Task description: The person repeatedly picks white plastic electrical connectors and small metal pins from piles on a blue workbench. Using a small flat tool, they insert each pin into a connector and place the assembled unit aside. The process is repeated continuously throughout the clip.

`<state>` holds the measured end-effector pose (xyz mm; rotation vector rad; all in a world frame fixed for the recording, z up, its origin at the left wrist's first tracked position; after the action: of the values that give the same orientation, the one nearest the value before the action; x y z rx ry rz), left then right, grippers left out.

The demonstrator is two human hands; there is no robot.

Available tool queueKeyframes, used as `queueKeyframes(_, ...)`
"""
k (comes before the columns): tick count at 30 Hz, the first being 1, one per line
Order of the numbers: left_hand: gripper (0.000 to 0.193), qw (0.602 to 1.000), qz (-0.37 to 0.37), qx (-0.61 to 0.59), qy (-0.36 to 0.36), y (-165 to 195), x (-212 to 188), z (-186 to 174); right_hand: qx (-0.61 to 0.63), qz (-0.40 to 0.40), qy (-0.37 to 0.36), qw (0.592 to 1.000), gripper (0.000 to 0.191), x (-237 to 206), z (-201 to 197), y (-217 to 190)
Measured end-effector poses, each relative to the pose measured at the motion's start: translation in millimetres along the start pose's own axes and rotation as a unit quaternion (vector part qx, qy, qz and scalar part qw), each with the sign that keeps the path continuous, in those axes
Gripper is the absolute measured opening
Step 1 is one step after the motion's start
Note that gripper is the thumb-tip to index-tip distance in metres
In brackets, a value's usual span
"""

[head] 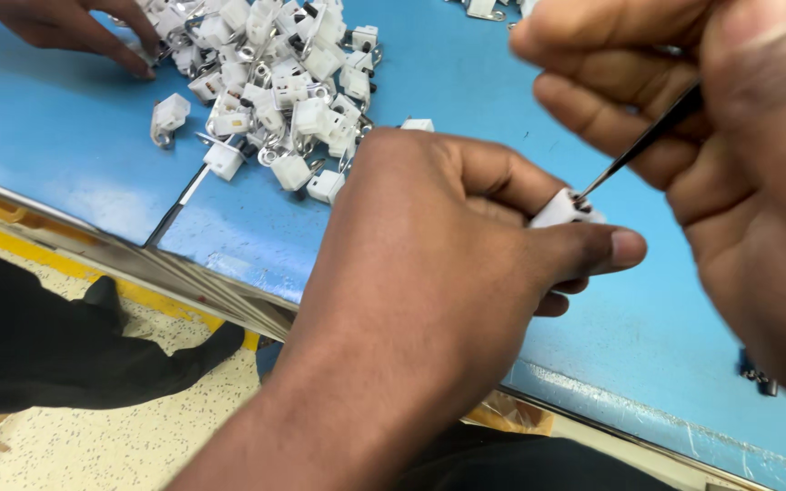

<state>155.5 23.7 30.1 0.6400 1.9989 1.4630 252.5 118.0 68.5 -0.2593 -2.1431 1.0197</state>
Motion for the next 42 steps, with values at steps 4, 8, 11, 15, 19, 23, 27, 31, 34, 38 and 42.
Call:
queueKeyframes(4,0.025,0.999,-0.036,0.000,0.012,-4,4,-1,-0.021,0.012,0.037,0.999,0.050,8,13,-13)
queueKeyframes(8,0.020,0.999,-0.010,-0.049,-0.014,-3,12,2,0.017,0.058,0.065,0.996,0.046,19,2,11)
queueKeyframes(11,0.021,0.998,-0.011,-0.053,-0.018,-3,21,3,-0.004,0.101,0.084,0.991,0.041,22,-6,26)
queueKeyframes(15,0.022,0.999,-0.044,0.004,-0.003,-4,28,2,0.036,0.071,0.067,0.995,0.030,24,7,11)
queueKeyframes(19,0.020,0.995,-0.081,0.058,0.004,-10,37,4,-0.024,0.053,0.078,0.995,0.019,29,20,2)
queueKeyframes(23,0.023,0.993,-0.089,-0.077,-0.018,-14,48,13,0.167,0.132,0.083,0.974,0.010,36,10,37)
queueKeyframes(27,0.025,0.998,-0.055,-0.032,-0.013,-16,62,19,0.174,0.118,0.076,0.975,0.014,32,-8,66)
queueKeyframes(31,0.024,0.998,-0.021,-0.050,-0.013,-12,66,18,0.137,0.092,0.067,0.984,0.014,29,-16,67)
queueKeyframes(34,0.023,0.997,-0.020,-0.066,-0.034,-7,67,23,0.098,0.101,0.082,0.987,0.019,30,-21,64)
queueKeyframes(38,0.020,0.999,-0.011,-0.048,-0.018,2,61,20,0.080,0.101,0.093,0.987,0.027,31,-19,55)
queueKeyframes(42,0.026,0.999,-0.001,0.046,-0.005,7,52,12,0.102,0.100,0.125,0.982,0.018,35,-5,24)
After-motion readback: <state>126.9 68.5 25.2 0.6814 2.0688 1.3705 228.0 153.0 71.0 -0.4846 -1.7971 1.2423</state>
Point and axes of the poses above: each hand's wrist, its own x-axis towards the middle knuckle, its own z-axis out of the palm, y = z × x, the point moved 5 cm from there along x, towards the middle knuckle, and after that the axes turned 13 degrees about y, right-handed, at the moved point
